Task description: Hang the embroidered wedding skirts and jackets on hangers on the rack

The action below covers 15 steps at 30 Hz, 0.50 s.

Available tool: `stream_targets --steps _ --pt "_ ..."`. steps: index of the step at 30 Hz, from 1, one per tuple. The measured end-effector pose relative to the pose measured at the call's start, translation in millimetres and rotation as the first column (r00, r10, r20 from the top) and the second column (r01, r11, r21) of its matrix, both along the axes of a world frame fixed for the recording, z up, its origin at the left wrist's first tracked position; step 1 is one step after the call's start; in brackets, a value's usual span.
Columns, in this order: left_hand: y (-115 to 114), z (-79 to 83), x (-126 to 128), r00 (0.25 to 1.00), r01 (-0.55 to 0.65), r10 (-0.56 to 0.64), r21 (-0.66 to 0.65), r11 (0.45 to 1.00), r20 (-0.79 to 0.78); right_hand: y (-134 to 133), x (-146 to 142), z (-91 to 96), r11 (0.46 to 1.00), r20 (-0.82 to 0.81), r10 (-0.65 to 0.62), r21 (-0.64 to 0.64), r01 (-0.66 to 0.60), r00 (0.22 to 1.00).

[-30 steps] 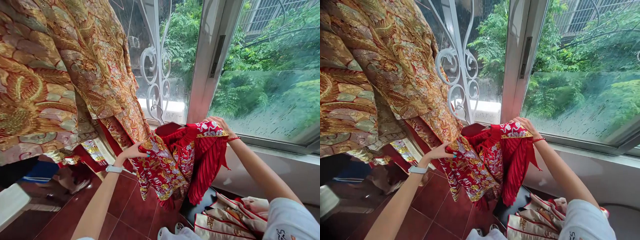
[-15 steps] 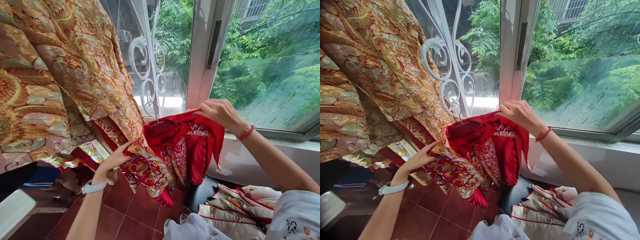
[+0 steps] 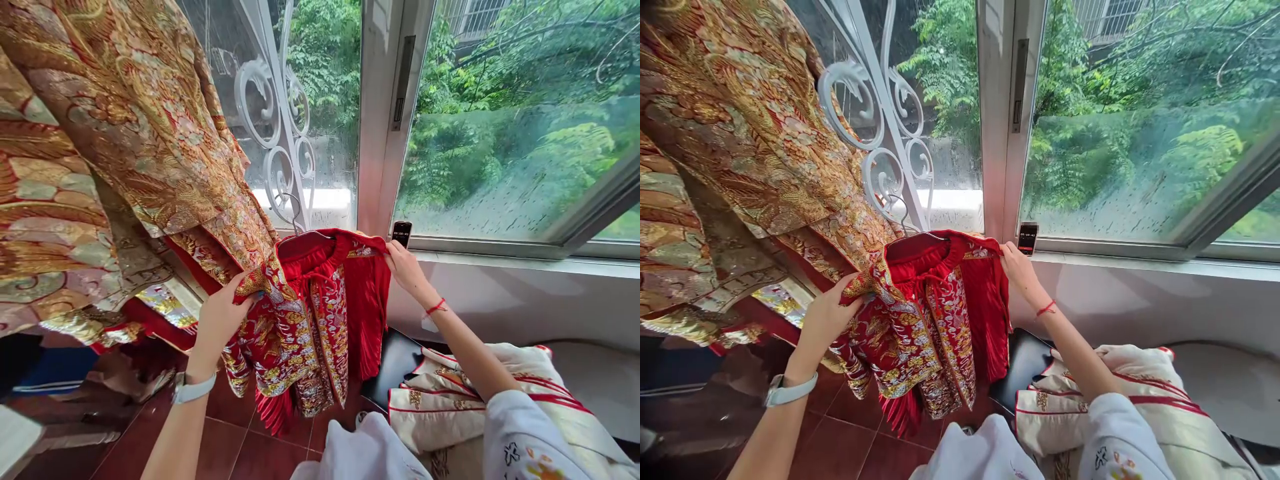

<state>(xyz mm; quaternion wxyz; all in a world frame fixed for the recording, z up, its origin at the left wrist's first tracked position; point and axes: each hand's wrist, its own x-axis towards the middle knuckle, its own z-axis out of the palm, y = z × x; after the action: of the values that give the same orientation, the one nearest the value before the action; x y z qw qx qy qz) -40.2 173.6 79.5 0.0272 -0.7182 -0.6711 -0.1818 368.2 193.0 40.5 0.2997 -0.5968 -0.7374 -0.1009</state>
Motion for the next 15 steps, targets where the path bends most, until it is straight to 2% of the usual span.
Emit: stream_targets --steps 2,4,7,11,13,15 --pt "-13 0.5 7 0.999 -0.043 0.043 0.014 0.999 -0.022 -29 -13 12.3 0.999 -0.059 0.037 0.003 -0.037 0.998" --pt "-24 1.4 15 0.996 -0.076 0.076 0.006 0.997 -0.037 -58 -34 17.3 0.996 -0.13 0.069 0.073 -0.06 0.989" --pt "-33 2.3 23 0.996 -0.083 0.082 -0.016 0.996 -0.04 -79 -75 -0.2 0.981 -0.212 0.18 0.112 -0.159 0.961" --pt "-24 -3.8 23 0.997 -0.07 0.07 -0.013 0.997 0.01 -58 -108 -42.2 0.934 -0.312 0.333 -0.022 -0.358 0.89" --pt "-14 -9.4 20 0.998 -0.049 0.05 -0.02 0.999 0.048 -43 -108 -49.5 0.913 -0.365 0.363 -0.042 -0.405 0.857" --pt "-6 -14.3 19 0.995 -0.012 0.012 0.001 1.0 0.102 -38 -103 -44.4 0.918 -0.4 0.352 -0.03 -0.396 0.846"
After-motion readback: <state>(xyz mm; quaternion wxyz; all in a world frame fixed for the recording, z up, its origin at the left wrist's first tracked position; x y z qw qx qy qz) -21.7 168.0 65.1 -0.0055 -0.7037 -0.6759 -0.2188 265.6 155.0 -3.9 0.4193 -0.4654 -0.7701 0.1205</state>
